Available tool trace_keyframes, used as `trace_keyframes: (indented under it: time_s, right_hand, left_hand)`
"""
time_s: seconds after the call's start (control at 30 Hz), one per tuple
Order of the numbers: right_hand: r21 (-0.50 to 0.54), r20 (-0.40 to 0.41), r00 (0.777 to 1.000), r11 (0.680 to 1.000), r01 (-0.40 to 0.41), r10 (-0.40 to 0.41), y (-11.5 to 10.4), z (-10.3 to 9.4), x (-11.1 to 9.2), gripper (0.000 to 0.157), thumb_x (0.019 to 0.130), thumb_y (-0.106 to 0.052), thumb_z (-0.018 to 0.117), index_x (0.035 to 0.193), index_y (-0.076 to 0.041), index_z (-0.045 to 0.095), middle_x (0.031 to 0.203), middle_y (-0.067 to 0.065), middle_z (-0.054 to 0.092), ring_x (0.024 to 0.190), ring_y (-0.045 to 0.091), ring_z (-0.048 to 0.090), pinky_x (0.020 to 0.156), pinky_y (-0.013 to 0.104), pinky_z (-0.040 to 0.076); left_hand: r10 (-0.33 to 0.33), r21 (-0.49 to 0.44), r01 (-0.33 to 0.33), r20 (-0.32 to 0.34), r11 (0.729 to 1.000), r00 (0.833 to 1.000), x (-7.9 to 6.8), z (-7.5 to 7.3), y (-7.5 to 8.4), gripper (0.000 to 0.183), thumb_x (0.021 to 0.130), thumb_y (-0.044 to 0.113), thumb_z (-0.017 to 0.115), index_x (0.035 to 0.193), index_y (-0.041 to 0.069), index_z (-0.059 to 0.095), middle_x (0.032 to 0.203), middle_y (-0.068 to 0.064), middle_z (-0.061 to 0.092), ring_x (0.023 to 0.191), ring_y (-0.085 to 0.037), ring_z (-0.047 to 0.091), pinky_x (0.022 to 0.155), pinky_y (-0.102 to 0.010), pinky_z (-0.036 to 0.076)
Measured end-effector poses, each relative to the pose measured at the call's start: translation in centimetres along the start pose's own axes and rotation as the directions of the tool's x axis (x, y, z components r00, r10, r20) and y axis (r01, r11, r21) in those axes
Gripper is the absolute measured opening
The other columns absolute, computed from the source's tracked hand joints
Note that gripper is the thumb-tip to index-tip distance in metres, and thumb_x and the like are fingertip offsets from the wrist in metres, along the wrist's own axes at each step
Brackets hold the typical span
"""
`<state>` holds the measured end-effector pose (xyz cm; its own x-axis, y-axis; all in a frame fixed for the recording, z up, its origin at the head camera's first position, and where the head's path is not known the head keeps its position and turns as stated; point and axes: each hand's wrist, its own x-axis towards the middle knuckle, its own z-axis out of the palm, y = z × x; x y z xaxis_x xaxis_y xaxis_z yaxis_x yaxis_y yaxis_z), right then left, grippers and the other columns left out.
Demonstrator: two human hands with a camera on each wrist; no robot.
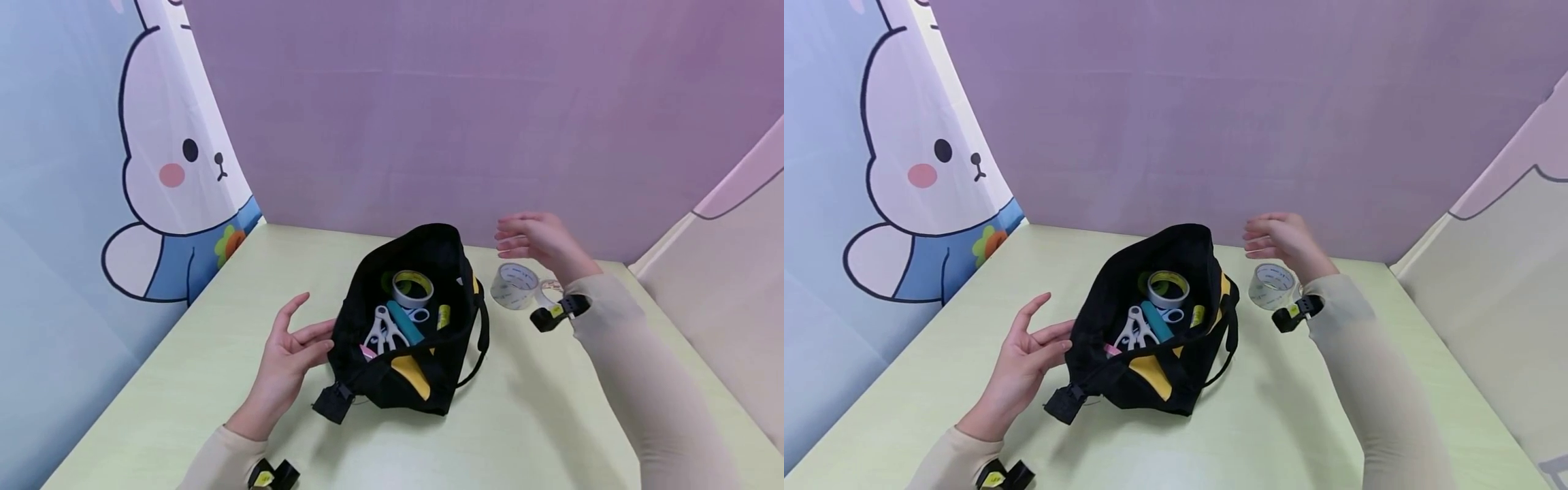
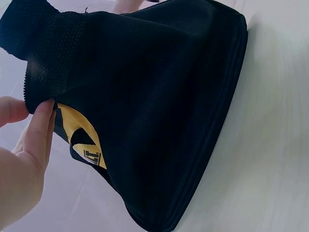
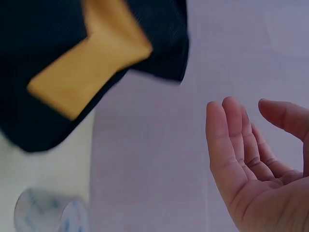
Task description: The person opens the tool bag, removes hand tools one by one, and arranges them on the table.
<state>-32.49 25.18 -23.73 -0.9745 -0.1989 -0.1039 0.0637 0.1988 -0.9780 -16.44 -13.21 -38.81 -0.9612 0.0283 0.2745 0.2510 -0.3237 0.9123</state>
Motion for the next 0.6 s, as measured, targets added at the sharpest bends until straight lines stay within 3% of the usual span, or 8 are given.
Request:
trace_keyframes:
  time_s: [0.27, 0.4, 0.6]
  right_hand:
    - [0.127, 0.054, 0.997, 0.991, 0.043, -0.05, -2.7, 4.2, 1.1, 0.022, 0.098, -0.006, 0.059, 0.118, 0.002, 0.056, 0.088, 0.008, 0.07, 0.07, 0.019, 0.07, 0.071, 0.034, 0.059]
    - [0.201, 0.063, 0.997, 0.979, 0.041, -0.055, -3.4, 6.3, 1.8, 0.023, 0.097, -0.004, 0.06, 0.118, 0.003, 0.057, 0.09, 0.012, 0.069, 0.068, 0.023, 0.069, 0.069, 0.037, 0.059]
    - [0.236, 0.081, 0.995, 0.971, 0.03, -0.05, -3.0, 9.0, 3.2, 0.026, 0.098, -0.003, 0.057, 0.123, 0.005, 0.056, 0.094, 0.015, 0.066, 0.07, 0.025, 0.067, 0.068, 0.038, 0.059]
  left_hand:
    - [-0.001, -0.005, 0.001, -0.006, 1.0, 1.0, 0.2, 0.3, -0.1, 0.074, 0.09, -0.016, 0.056, 0.149, 0.016, 0.025, 0.107, 0.004, 0.074, 0.091, -0.009, 0.071, 0.076, -0.029, 0.057]
    - [0.0, -0.009, 0.0, -0.006, 1.0, 1.0, 0.2, 0.3, -0.1, 0.074, 0.09, -0.017, 0.056, 0.149, 0.017, 0.026, 0.107, 0.004, 0.074, 0.093, -0.009, 0.07, 0.076, -0.029, 0.057]
    - [0.005, -0.01, -0.005, -0.004, 1.0, 1.0, 0.2, 0.3, -0.2, 0.074, 0.09, -0.016, 0.056, 0.148, 0.019, 0.027, 0.107, 0.004, 0.074, 0.095, -0.01, 0.07, 0.076, -0.029, 0.057]
